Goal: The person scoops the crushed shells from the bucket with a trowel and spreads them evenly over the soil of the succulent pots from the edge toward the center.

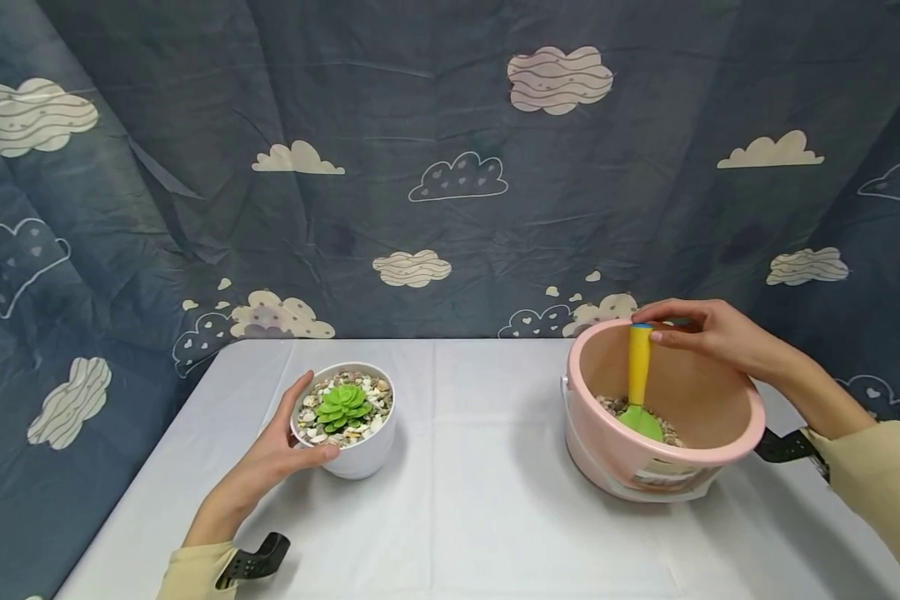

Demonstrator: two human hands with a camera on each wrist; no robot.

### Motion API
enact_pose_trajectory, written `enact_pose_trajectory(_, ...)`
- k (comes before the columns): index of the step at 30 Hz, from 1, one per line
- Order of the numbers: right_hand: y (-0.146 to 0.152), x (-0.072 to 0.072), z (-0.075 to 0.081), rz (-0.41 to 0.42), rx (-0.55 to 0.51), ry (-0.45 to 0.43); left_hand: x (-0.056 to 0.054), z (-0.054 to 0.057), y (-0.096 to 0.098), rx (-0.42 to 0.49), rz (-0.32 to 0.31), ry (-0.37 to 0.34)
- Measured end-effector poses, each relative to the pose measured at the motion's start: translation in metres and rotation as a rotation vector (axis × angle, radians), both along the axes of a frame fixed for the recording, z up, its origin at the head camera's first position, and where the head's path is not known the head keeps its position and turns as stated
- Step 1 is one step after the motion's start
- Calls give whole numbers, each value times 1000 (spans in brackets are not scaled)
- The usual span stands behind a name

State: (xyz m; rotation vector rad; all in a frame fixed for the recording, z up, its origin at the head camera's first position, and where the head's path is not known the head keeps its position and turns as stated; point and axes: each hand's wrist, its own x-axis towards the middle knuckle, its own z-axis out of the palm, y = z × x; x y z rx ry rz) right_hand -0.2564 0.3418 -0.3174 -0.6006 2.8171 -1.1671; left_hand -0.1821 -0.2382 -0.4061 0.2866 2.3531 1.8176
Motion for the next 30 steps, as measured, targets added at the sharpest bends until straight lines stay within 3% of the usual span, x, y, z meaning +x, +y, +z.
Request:
enact_pose_trajectory(6, 1, 0, -2, -32, -36, -48, 0, 0, 0, -4, -1, 1)
enact_pose_trajectory(16, 5, 11, -9, -130, -111, -61, 0, 4, 1, -36, 12, -6)
enact_pose_trajectory(30, 13, 29, -10, -169, -159, 16, 1, 3, 1, 5, -3, -2)
